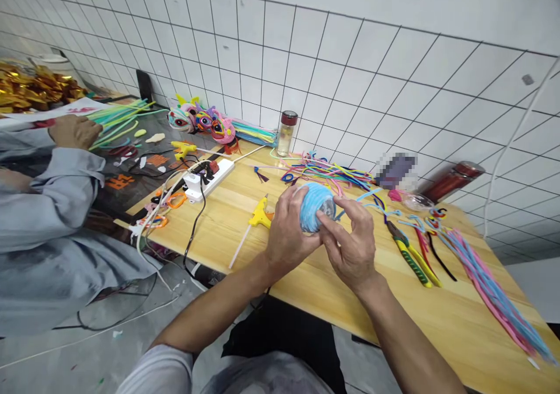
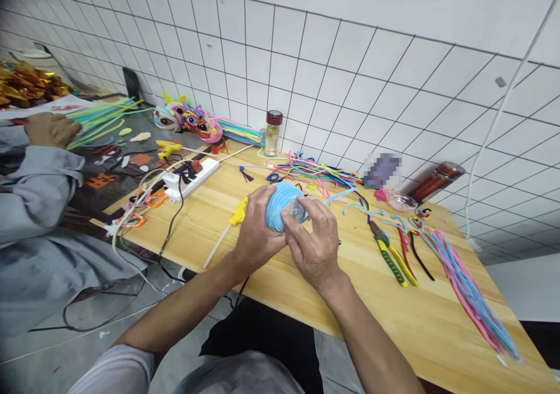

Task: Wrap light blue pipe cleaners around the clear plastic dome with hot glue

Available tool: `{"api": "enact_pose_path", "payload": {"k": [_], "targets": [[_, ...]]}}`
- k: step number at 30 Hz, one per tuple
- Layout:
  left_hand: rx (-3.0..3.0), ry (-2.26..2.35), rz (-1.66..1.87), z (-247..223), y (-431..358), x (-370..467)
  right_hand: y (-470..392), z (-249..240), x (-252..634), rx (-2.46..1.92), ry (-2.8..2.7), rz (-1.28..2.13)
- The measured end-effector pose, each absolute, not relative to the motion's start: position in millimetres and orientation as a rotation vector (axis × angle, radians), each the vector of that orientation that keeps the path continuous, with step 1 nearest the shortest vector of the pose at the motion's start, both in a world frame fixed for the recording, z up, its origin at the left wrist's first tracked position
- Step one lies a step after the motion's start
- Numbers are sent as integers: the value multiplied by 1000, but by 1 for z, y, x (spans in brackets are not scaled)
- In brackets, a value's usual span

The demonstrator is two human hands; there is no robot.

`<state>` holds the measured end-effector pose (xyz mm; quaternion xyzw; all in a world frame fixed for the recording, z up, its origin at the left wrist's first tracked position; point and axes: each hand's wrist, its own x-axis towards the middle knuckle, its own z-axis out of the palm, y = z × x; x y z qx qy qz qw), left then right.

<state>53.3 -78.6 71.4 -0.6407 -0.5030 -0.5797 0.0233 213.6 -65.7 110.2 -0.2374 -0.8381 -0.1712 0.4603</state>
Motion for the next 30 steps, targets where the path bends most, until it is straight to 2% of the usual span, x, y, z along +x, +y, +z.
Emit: {"api": "enact_pose_path", "payload": {"k": [5, 21, 30], "targets": [[-2004, -1582, -1746, 68, -76, 56, -59, 114, 214, -589, -2061, -454], [-2145, -1732, -1672, 63, -71, 60, -38, 106, 217, -598, -2030, -223], [-2254, -1643, -1599, 110, -35, 59, -6, 131, 223, -628, -1931, -279]]}}
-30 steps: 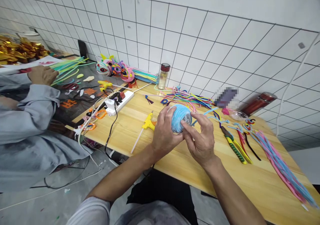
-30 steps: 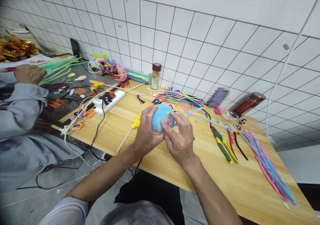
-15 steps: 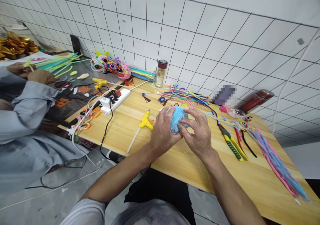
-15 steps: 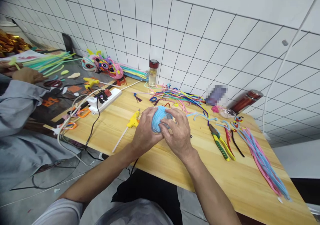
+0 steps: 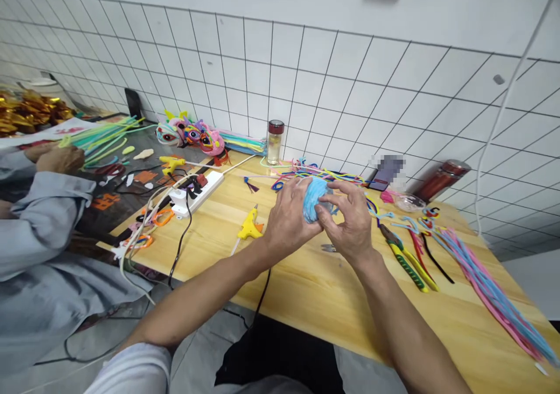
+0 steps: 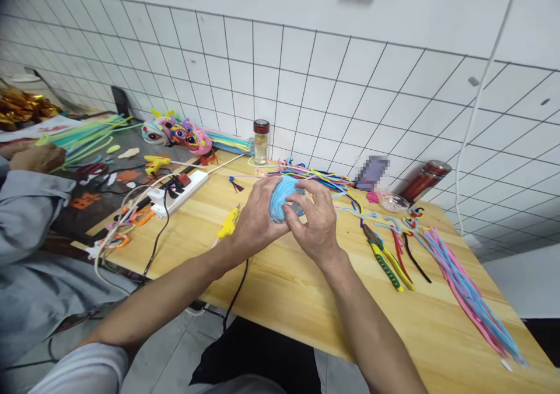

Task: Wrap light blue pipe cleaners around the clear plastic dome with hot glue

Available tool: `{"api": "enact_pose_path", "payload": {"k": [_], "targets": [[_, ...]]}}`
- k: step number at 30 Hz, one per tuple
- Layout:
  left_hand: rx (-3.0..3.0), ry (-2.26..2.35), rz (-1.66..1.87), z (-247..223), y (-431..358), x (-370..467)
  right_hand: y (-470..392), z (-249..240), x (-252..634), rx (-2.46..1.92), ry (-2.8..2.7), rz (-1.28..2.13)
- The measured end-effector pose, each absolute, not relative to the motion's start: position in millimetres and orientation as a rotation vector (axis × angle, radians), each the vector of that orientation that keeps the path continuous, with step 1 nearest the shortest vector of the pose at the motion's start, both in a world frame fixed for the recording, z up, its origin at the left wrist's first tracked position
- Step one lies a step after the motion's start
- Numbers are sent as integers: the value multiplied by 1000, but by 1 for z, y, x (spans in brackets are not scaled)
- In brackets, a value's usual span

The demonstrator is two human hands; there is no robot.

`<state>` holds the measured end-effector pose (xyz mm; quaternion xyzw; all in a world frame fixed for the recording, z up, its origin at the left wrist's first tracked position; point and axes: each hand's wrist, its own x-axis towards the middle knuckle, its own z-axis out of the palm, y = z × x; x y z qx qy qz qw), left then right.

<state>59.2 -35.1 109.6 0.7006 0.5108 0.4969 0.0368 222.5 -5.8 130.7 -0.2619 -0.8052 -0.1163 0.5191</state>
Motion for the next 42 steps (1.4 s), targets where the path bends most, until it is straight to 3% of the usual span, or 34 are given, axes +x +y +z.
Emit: {"api": "enact_pose_path", "payload": {"k": [8, 42], "targets": [[2377, 1336, 1460, 145, 19, 64, 24, 150, 237, -683, -1821, -345], [2267, 1341, 1432, 128, 29, 65, 26, 140, 238, -784, -1923, -306]]}}
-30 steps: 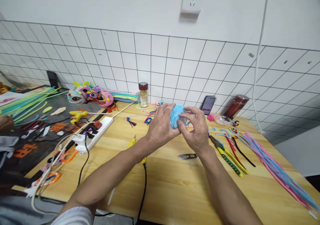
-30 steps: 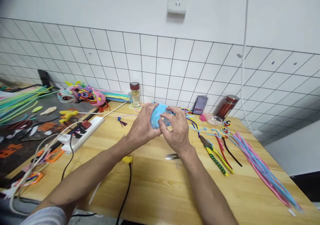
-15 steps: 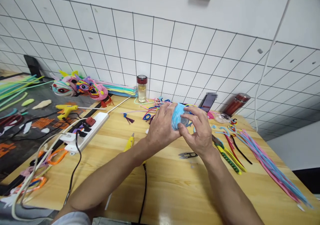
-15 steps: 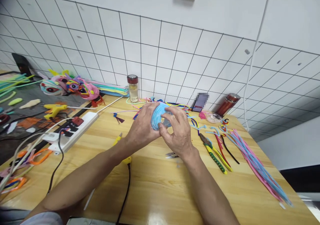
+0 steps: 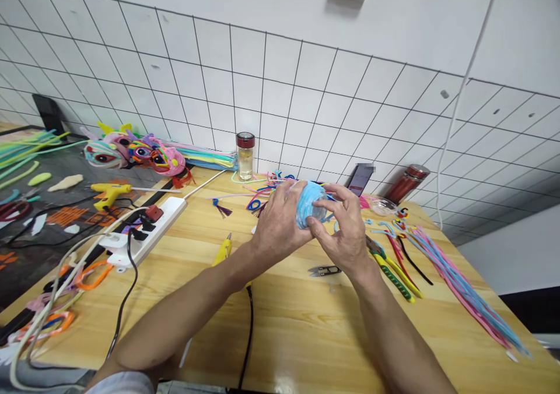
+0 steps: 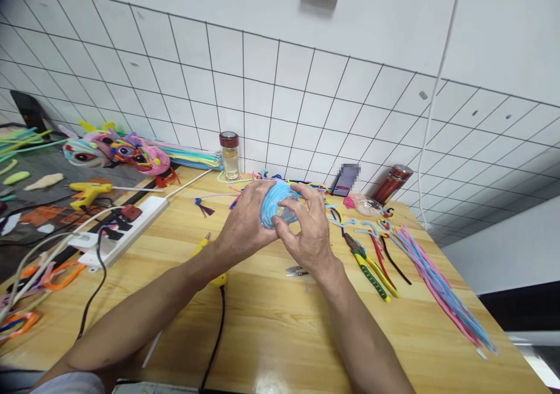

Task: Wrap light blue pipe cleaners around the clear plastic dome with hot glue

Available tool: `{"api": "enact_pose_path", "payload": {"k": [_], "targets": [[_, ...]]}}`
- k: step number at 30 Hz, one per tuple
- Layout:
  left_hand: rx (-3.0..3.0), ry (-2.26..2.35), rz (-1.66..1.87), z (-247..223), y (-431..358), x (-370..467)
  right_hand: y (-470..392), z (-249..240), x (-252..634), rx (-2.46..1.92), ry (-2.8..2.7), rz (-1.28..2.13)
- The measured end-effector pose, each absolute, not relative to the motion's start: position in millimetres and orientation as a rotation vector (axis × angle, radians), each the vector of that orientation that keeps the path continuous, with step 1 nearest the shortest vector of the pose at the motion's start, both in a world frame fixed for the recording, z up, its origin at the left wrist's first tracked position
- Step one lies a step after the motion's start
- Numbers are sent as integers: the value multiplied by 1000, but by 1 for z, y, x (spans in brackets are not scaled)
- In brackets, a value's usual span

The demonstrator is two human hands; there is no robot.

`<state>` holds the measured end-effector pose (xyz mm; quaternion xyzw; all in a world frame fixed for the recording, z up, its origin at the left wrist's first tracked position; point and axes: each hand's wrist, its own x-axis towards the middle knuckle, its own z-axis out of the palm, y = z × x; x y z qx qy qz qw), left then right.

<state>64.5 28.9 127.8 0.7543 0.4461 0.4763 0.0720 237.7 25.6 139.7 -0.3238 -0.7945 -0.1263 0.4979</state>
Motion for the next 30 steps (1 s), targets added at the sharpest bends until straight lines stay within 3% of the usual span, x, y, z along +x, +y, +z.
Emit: {"api": "enact_pose_path", "payload": {"k": [30], "targets": [[2313, 1323, 1547, 127, 30, 63, 15, 136, 223, -840, -1877, -318]]}}
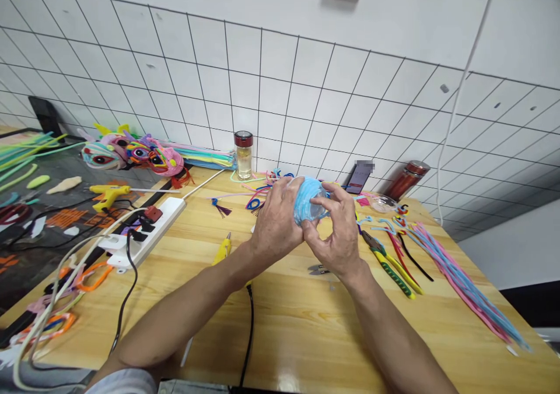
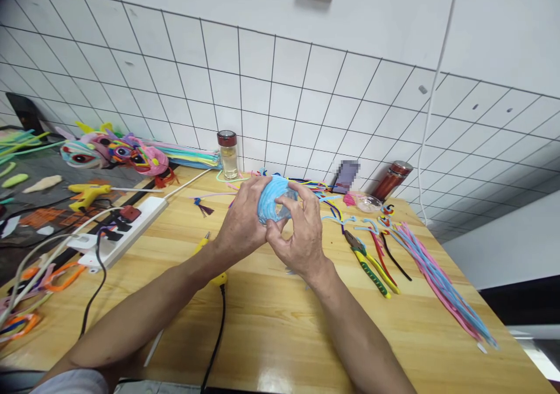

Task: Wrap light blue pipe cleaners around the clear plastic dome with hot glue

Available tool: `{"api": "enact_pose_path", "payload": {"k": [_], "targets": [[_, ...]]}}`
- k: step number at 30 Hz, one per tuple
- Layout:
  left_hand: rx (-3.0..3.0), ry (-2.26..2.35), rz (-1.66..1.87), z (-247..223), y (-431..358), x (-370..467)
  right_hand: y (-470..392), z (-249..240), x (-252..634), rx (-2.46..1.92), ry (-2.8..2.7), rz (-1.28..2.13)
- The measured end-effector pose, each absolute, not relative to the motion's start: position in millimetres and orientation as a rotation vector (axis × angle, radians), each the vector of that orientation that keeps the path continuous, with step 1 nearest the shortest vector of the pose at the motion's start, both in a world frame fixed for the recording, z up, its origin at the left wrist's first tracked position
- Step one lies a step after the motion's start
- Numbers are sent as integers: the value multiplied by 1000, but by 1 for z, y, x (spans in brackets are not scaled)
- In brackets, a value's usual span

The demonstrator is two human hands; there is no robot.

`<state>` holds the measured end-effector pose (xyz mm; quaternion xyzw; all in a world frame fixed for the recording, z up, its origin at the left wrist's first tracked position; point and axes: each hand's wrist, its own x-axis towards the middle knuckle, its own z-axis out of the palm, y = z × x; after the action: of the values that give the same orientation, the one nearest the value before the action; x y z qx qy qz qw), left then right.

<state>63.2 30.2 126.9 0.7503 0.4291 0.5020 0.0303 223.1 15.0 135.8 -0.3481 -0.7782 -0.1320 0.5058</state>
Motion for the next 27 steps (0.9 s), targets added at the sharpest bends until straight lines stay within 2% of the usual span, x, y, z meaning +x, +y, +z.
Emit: {"api": "enact_pose_path", "payload": {"k": [11, 15, 20, 24, 27], "targets": [[2288, 1315, 1641, 126, 31, 62, 4, 136, 217, -727, -1753, -402], [2248, 1331, 1695, 131, 31, 60, -5, 134, 220, -563, -1658, -132], [2240, 1271, 1809, 136, 31, 58, -16, 136, 213, -639, -1492, 218], [2235, 1280, 1805, 137, 30, 57, -16, 140, 213, -706, -1363, 264], [2241, 1280, 1799, 137, 30, 57, -11, 146, 223, -744, -1435, 97]]}}
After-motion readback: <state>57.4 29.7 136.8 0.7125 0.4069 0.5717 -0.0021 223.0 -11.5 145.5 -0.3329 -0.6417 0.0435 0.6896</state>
